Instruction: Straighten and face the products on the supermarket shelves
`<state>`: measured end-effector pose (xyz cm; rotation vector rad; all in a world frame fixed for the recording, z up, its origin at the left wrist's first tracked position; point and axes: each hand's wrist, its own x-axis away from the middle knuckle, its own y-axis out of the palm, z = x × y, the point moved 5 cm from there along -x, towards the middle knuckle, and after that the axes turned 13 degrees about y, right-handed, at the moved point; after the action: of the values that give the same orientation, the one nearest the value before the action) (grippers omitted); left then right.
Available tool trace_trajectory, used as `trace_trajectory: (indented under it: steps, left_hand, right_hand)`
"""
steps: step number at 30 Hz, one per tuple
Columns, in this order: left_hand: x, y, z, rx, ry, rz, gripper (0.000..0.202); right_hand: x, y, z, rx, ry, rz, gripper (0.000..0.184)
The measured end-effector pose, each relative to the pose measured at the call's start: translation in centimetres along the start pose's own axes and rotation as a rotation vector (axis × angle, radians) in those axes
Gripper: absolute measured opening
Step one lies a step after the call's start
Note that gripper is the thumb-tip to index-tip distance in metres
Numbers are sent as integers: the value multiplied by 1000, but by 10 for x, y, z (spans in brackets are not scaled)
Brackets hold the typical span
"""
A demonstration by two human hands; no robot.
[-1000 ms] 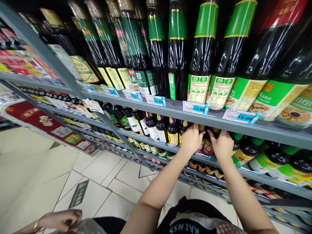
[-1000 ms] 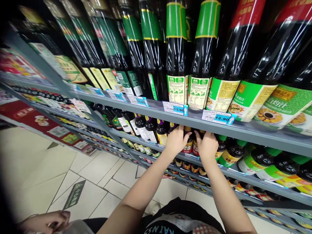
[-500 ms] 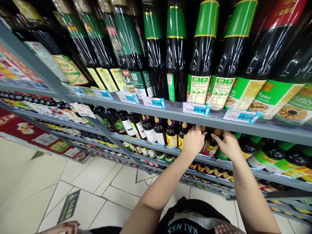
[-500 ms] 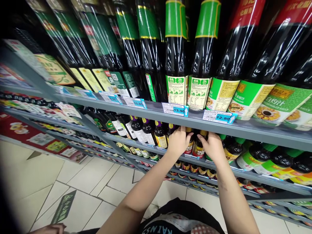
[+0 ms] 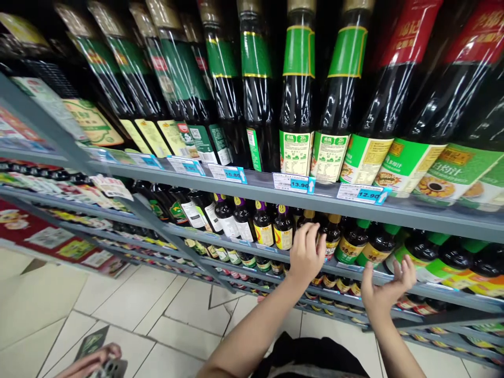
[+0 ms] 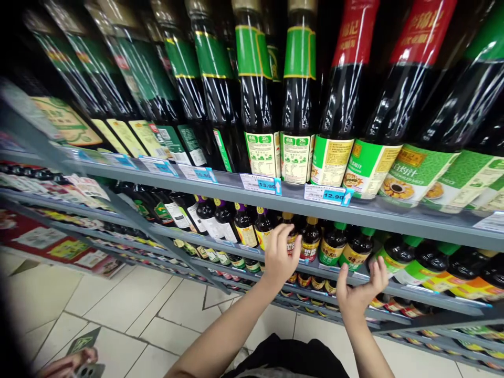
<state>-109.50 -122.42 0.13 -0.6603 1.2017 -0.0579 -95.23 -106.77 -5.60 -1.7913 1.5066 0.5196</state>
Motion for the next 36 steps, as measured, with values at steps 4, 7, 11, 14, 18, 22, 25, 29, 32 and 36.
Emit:
trace_trajectory:
  steps: [4, 7, 11, 14, 18, 22, 25, 29, 32, 36]
  left_hand:
    - [0, 32, 24, -17, -47, -133, 56]
    - [-5, 45, 27, -73, -99, -240, 67]
    - [-10, 45, 25, -75, -89, -362, 72]
    - [-12, 43, 24, -58, -68, -439, 75]
    - [-11, 46, 28, -38, -101, -449, 75]
    - [-6, 45, 41, -89, -161, -293, 67]
    - [1, 43, 58, -111, -133, -116, 59]
    - [12, 45, 73, -63, -99, -25, 50]
    - [15, 39, 69, -66, -79, 19, 46]
    - [15, 4, 22, -182, -170, 203, 36]
  right_hand:
    - [8, 26, 34, 212, -85, -216, 103]
    - [8, 41, 42, 217, -130, -346, 110]
    - [8, 47, 45, 274, -170, -379, 120]
    - [9, 45, 46, 274, -210, -378, 121]
    - [6, 38, 51, 212, -179, -411, 120]
    - [-5, 33, 67, 152, 45, -605, 111]
    - [-11, 30, 77, 120, 153, -738, 105]
    - [-17, 29, 84, 130, 151, -736, 104]
    - [-18, 28, 86, 105, 171, -727, 110]
    - [-8, 15, 78, -2, 153, -701, 114]
